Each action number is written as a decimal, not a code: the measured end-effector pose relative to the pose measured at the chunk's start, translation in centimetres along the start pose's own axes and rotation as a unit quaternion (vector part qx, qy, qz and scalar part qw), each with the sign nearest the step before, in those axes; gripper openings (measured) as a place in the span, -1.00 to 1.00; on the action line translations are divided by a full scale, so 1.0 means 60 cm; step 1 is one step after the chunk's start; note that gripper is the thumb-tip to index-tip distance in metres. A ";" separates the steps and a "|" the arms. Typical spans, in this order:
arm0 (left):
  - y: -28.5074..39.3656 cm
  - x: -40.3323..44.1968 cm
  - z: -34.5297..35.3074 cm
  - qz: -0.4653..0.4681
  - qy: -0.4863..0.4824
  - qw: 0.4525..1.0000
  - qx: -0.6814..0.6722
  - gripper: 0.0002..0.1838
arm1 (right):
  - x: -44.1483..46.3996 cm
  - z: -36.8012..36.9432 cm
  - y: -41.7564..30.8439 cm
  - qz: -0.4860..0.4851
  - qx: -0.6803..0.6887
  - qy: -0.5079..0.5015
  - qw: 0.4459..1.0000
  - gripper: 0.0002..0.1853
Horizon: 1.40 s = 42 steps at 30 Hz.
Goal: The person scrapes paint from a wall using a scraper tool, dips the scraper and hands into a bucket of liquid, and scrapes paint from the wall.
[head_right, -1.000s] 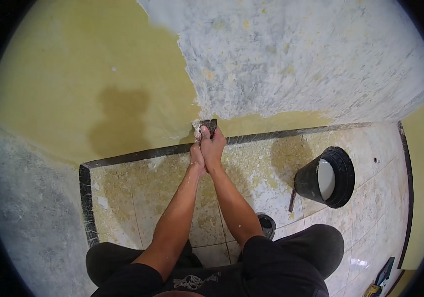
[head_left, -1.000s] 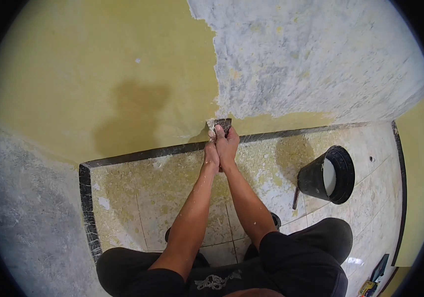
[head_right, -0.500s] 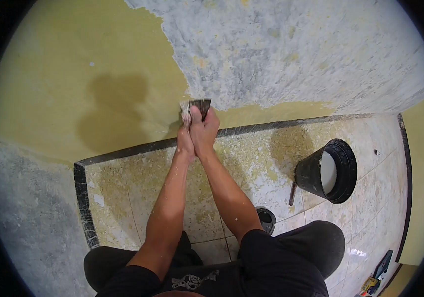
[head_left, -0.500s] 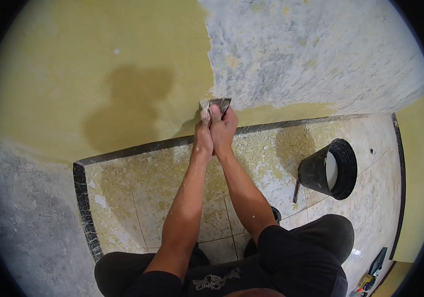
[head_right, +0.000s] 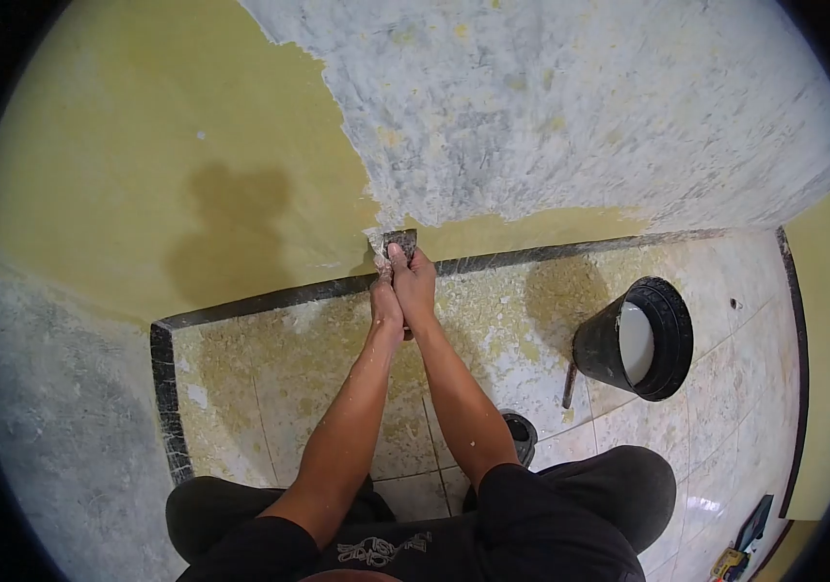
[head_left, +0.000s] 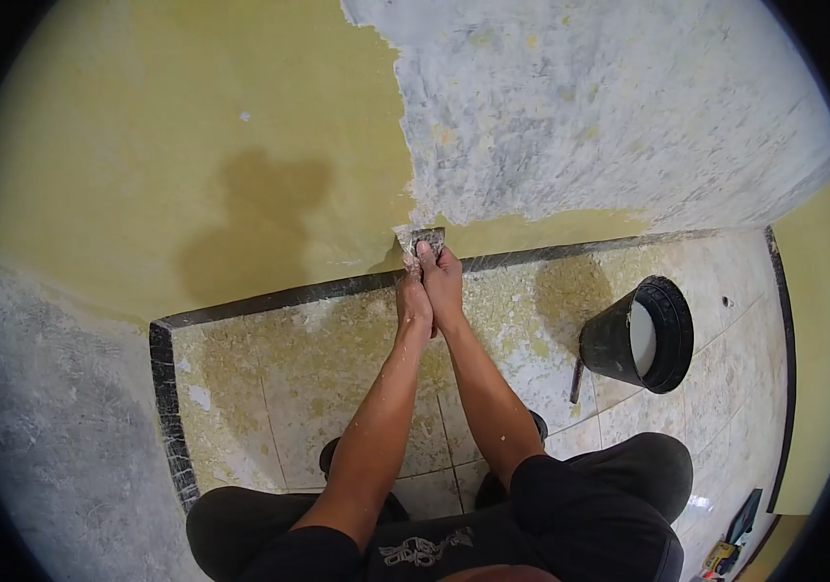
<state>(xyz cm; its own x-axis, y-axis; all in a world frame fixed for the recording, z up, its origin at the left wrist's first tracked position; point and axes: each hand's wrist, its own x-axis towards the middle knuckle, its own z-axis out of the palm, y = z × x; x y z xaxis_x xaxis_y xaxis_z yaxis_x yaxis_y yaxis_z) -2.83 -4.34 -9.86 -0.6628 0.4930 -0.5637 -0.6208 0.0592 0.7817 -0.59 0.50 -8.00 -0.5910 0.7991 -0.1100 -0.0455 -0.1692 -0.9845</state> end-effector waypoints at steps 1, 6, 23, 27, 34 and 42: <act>0.003 0.002 0.000 0.009 -0.001 1.000 -0.025 -0.39 | -0.001 0.005 0.001 -0.022 0.022 0.010 0.999 -0.76; 0.011 -0.004 -0.012 0.012 -0.001 0.998 -0.058 -0.35 | -0.007 0.029 0.002 -0.060 -0.003 0.012 0.998 -0.76; 0.058 -0.027 -0.011 0.044 -0.061 0.996 -0.054 -0.41 | -0.006 0.046 -0.021 -0.037 0.021 0.055 0.998 -0.79; 0.049 -0.024 -0.009 0.041 -0.055 0.995 -0.067 -0.45 | 0.003 0.044 -0.005 -0.042 0.023 0.055 0.997 -0.79; 0.016 0.013 -0.017 0.060 -0.073 0.993 -0.077 -0.44 | 0.005 0.030 0.012 -0.053 0.061 0.046 0.996 -0.81; 0.011 -0.003 -0.018 0.019 -0.052 0.996 -0.076 -0.47 | -0.008 0.035 -0.036 -0.052 -0.018 0.068 0.996 -0.80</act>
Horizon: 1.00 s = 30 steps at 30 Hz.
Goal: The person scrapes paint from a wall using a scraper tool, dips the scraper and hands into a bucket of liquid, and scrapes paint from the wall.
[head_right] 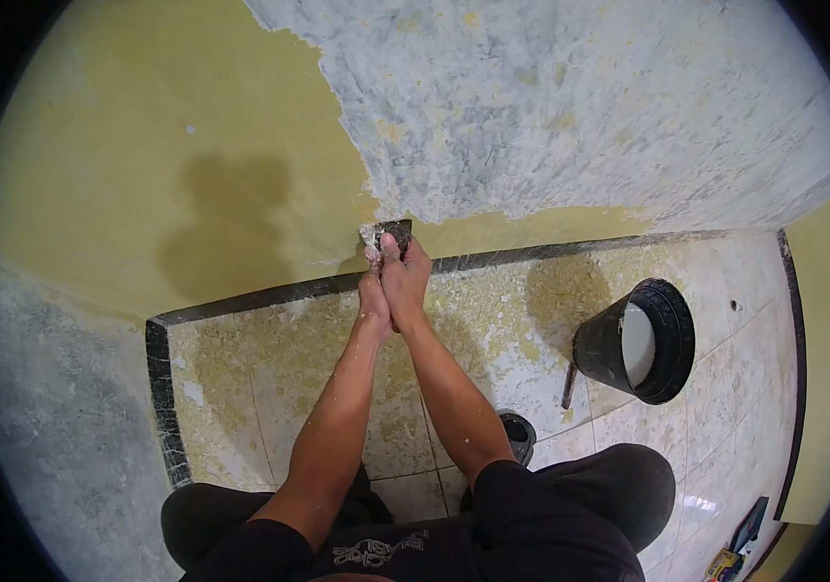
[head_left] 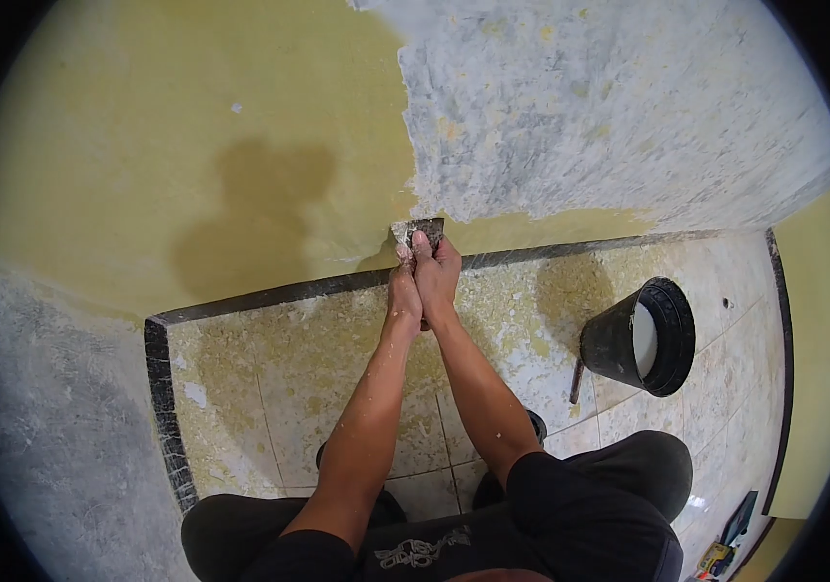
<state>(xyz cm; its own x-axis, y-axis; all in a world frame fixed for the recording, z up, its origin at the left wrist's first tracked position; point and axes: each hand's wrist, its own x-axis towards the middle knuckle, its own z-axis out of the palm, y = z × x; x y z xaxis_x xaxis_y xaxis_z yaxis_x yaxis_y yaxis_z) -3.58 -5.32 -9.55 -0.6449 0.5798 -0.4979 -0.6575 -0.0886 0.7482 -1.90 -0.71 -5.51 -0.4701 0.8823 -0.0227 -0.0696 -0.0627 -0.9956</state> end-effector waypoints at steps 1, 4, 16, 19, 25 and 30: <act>0.005 0.005 -0.001 0.012 -0.004 1.000 -0.004 -0.48 | 0.004 0.004 0.008 -0.007 0.027 0.001 1.000 -0.80; 0.034 0.007 0.014 0.040 -0.013 0.999 -0.012 -0.48 | 0.012 0.007 -0.001 -0.028 0.022 0.006 0.999 -0.78; 0.025 -0.017 0.027 0.005 -0.020 1.000 -0.012 -0.43 | 0.001 -0.012 0.008 -0.014 -0.050 0.029 0.998 -0.78; 0.003 0.019 0.008 0.053 -0.031 0.998 -0.013 -0.44 | 0.007 -0.001 0.011 -0.031 0.001 0.017 0.999 -0.79; 0.029 -0.026 0.027 0.013 -0.021 1.000 -0.015 -0.39 | 0.006 -0.007 0.001 -0.008 -0.005 0.009 1.000 -0.75; -0.011 0.032 0.010 0.039 -0.004 0.999 -0.013 -0.41 | 0.021 -0.008 0.001 -0.022 -0.033 0.024 0.999 -0.75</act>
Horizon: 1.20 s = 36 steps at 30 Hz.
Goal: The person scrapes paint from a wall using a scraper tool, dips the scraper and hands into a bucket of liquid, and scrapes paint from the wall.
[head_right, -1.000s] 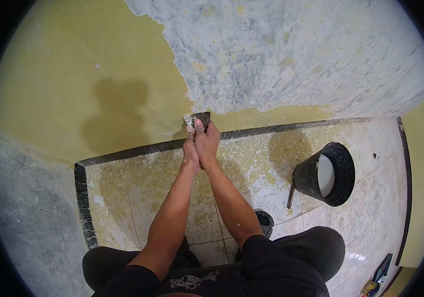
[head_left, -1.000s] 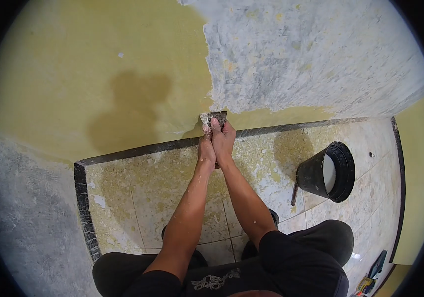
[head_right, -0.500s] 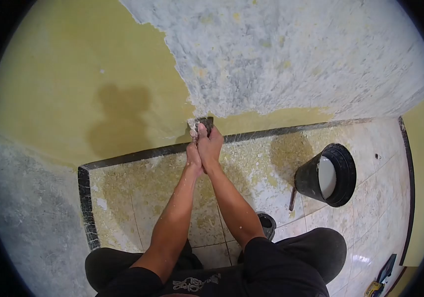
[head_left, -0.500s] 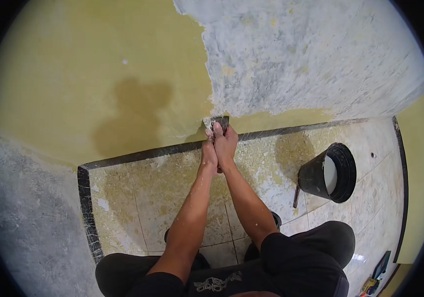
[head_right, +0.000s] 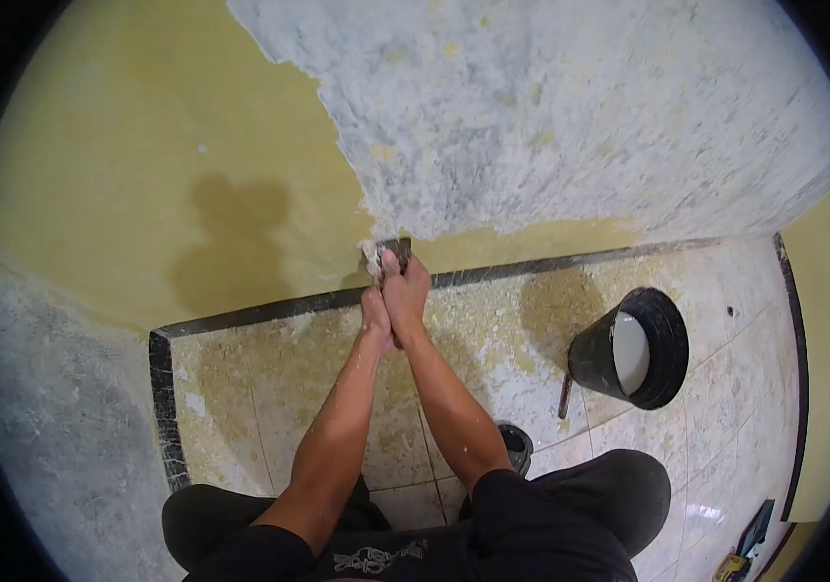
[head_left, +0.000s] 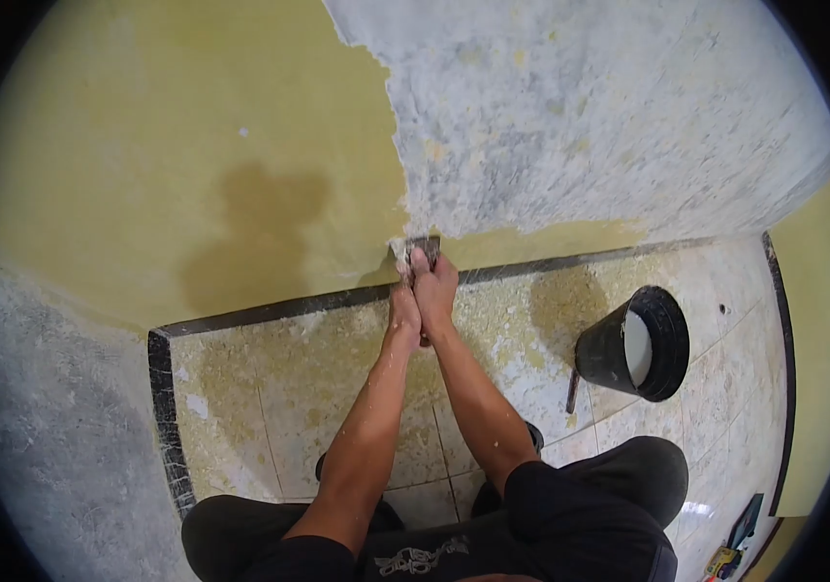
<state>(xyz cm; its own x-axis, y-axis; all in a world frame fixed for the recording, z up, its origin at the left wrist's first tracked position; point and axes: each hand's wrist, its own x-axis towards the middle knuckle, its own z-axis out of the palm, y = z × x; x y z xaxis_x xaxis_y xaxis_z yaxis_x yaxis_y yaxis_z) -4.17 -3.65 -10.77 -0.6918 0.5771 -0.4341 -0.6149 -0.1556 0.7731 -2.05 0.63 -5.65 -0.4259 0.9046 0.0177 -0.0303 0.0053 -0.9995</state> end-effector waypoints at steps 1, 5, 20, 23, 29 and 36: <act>0.023 -0.027 0.012 -0.008 -0.007 1.000 0.001 -0.44 | -0.011 -0.005 -0.010 -0.006 -0.037 0.000 0.999 -0.76; 0.049 -0.047 0.029 0.003 -0.004 1.000 0.008 -0.49 | -0.015 0.005 -0.019 0.014 0.042 -0.019 0.999 -0.78; 0.057 -0.060 0.034 -0.026 -0.012 0.998 0.047 -0.47 | -0.015 -0.008 -0.013 0.005 -0.019 0.003 1.000 -0.76; 0.034 -0.031 0.018 -0.040 0.009 0.998 0.040 -0.45 | -0.013 -0.002 -0.010 0.016 0.044 -0.010 0.999 -0.77; 0.061 -0.066 0.035 -0.046 -0.002 0.998 0.039 -0.44 | -0.020 -0.009 -0.008 0.020 0.015 0.004 1.000 -0.77; 0.084 -0.058 0.049 -0.006 -0.037 0.999 0.034 -0.43 | -0.001 -0.003 -0.045 -0.026 0.014 -0.018 0.999 -0.79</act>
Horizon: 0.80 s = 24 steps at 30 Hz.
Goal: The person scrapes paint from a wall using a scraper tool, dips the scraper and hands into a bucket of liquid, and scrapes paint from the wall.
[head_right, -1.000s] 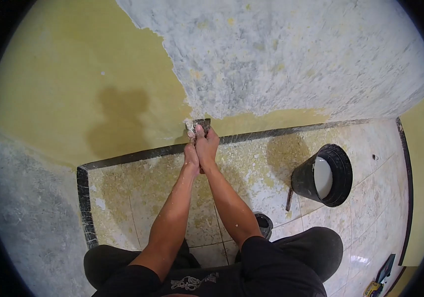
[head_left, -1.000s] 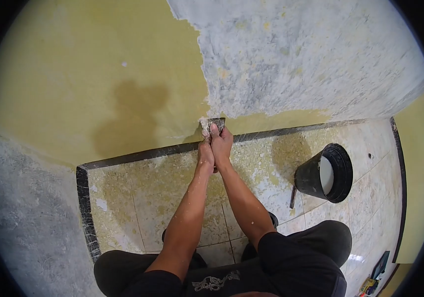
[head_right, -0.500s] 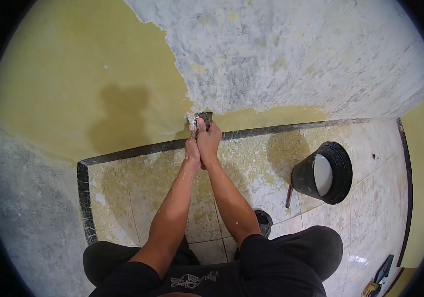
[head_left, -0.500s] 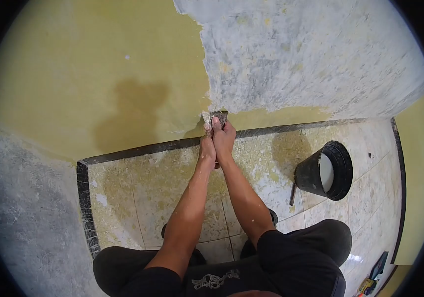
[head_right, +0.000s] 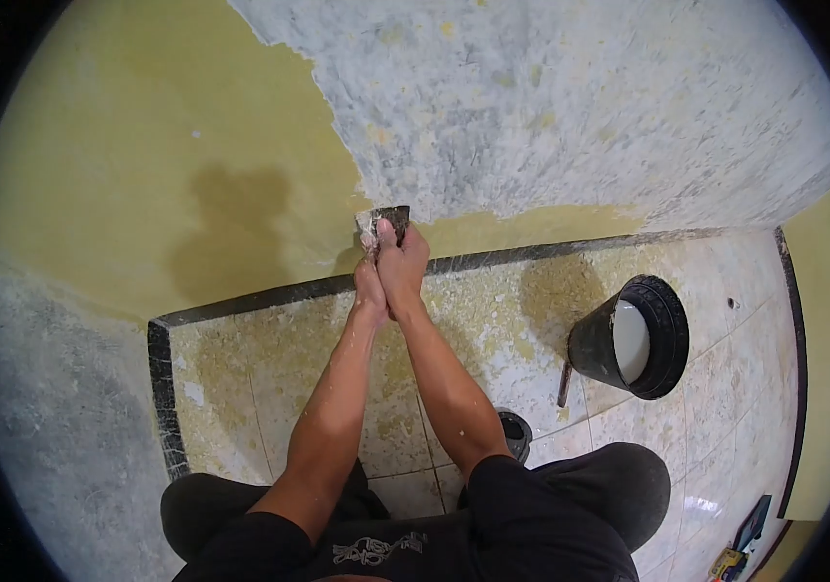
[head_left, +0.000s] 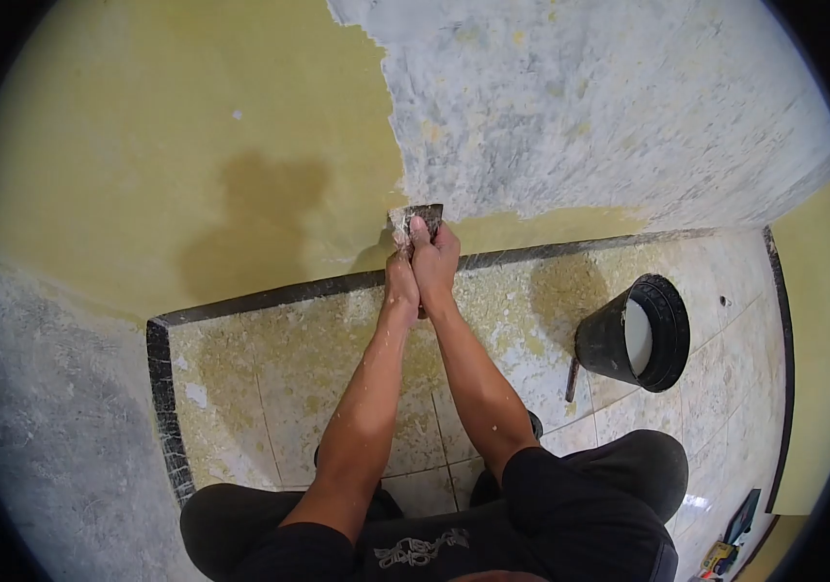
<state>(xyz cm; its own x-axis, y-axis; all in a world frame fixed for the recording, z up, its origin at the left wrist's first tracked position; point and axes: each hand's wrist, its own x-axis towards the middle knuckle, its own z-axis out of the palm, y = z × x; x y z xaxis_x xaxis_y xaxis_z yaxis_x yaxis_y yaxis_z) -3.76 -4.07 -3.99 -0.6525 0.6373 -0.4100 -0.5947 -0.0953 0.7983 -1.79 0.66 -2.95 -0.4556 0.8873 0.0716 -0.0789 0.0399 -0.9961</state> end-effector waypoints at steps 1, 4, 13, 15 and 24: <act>-0.009 0.007 -0.006 -0.015 -0.002 1.000 -0.017 -0.39 | -0.005 0.002 -0.007 -0.004 0.076 -0.008 0.997 -0.79; -0.049 0.011 -0.009 -0.003 0.053 0.998 0.027 -0.36 | -0.008 -0.007 0.059 0.058 0.037 0.025 0.997 -0.79; -0.041 0.005 0.000 0.044 0.063 0.997 0.001 -0.38 | -0.008 -0.013 0.027 0.007 -0.058 0.017 0.998 -0.74; -0.049 0.013 -0.007 0.027 0.037 0.999 0.004 -0.39 | -0.008 -0.013 0.037 0.024 -0.026 0.016 0.999 -0.75; -0.019 0.008 0.002 0.023 0.015 0.998 -0.052 -0.48 | 0.001 0.003 -0.037 0.004 0.000 -0.024 1.000 -0.80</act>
<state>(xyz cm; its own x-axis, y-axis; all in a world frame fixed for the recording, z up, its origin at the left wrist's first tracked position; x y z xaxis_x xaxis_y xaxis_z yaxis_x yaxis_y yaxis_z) -3.34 -3.57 -5.03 -0.6931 0.6068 -0.3891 -0.6087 -0.2035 0.7668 -1.79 0.55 -0.72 -0.4984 0.8644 0.0668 -0.0763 0.0330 -0.9965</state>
